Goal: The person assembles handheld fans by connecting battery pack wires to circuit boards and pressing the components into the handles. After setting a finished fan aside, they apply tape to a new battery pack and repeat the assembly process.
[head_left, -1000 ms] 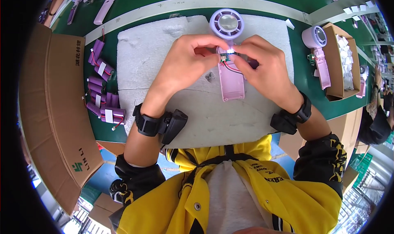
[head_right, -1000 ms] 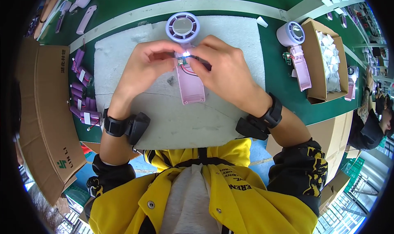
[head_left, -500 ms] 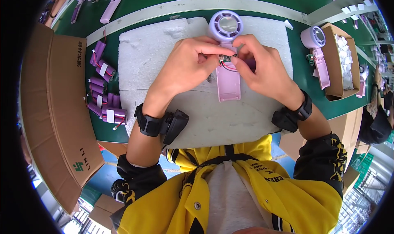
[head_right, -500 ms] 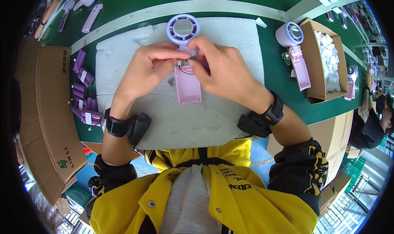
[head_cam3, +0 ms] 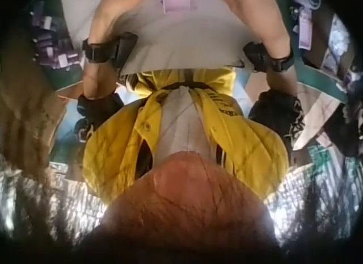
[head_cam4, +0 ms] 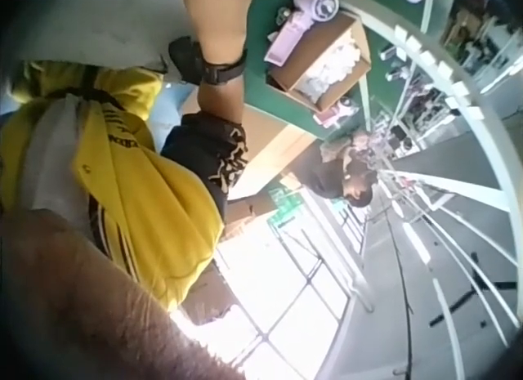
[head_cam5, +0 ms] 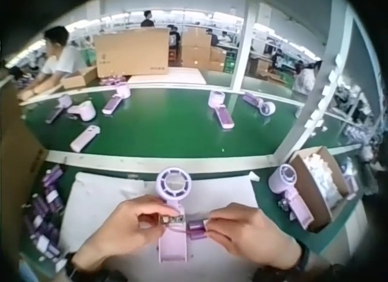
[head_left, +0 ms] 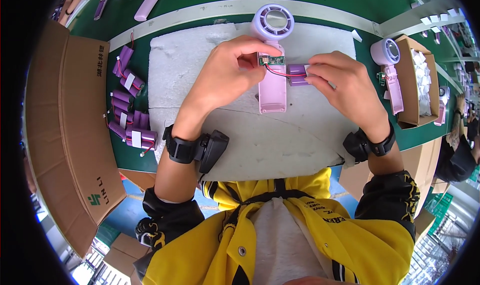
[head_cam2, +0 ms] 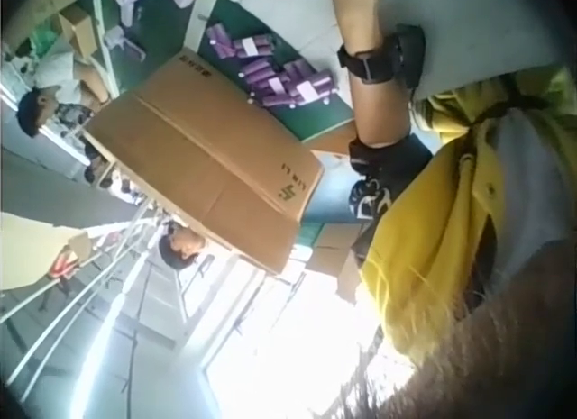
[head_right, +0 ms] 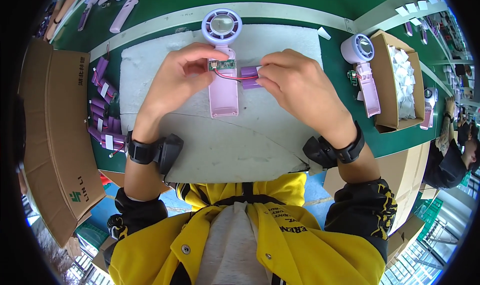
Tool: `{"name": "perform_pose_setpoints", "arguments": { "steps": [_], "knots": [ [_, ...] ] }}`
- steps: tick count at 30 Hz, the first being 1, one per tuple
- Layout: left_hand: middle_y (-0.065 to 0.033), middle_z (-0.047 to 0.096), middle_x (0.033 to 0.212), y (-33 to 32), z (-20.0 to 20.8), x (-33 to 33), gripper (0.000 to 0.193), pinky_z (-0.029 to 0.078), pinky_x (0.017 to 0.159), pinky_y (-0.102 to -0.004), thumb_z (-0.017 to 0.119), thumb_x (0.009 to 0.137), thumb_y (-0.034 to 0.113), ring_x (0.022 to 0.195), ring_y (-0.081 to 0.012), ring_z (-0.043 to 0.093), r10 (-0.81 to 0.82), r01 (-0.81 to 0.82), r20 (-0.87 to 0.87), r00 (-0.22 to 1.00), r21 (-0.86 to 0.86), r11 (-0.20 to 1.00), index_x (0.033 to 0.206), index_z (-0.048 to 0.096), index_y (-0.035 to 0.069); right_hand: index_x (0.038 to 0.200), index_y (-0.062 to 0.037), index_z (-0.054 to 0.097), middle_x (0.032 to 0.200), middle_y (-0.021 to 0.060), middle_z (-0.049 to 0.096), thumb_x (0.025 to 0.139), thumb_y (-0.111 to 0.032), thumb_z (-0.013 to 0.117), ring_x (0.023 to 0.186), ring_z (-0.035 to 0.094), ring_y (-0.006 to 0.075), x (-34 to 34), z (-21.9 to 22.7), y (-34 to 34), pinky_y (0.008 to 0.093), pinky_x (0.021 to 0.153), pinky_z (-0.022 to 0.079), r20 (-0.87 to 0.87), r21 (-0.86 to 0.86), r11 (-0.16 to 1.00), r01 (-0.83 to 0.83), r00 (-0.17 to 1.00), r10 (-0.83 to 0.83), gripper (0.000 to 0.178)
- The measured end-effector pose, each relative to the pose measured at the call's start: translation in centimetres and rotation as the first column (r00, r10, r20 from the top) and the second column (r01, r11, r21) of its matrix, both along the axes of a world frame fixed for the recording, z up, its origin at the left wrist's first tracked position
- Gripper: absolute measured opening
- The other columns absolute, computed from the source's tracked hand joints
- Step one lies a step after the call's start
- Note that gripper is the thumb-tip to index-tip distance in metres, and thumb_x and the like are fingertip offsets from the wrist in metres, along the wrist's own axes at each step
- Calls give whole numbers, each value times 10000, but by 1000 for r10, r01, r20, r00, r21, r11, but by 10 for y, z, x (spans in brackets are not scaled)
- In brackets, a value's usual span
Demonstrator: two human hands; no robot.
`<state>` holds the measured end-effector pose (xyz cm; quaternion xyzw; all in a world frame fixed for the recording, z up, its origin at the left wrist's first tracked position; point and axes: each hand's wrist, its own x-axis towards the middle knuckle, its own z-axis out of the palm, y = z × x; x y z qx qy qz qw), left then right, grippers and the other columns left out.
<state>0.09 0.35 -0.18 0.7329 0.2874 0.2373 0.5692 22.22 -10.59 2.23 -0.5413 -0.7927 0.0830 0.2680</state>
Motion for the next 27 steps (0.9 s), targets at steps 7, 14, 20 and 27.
{"name": "perform_pose_setpoints", "arguments": {
  "steps": [7,14,20,27],
  "knots": [
    [-54,660,965,-2,-4,1,345,493,720,-243,592,746,-81,777,-119,599,38,-37,22,999,-40,999,1039,720,50,802,35,647,1024,136,680,719,23,735,845,648,282,-8,3,-10,356,693,550,154,14,1000,-2,988,0,123],
    [-58,665,992,-2,-2,1,346,491,722,-241,577,736,-90,784,-120,604,50,-50,-3,999,-34,998,1024,720,39,783,30,635,995,142,687,714,-10,737,825,652,280,-13,-1,-9,366,689,556,221,48,999,-2,975,-8,129],
    [-58,664,1011,-3,-1,1,345,493,722,-245,566,731,-98,798,-125,610,55,-55,3,998,-37,998,1013,718,30,778,24,642,992,134,695,706,-27,746,802,655,277,-11,5,-6,369,680,553,222,-28,999,28,975,-21,136],
    [-60,660,1007,-4,-2,-2,342,493,720,-250,562,732,-101,807,-131,613,63,-64,-20,998,-23,998,1008,717,28,794,18,656,1016,128,700,722,-16,729,792,654,279,-4,4,-3,374,679,551,102,-52,998,-45,994,50,108]
  ]
}}
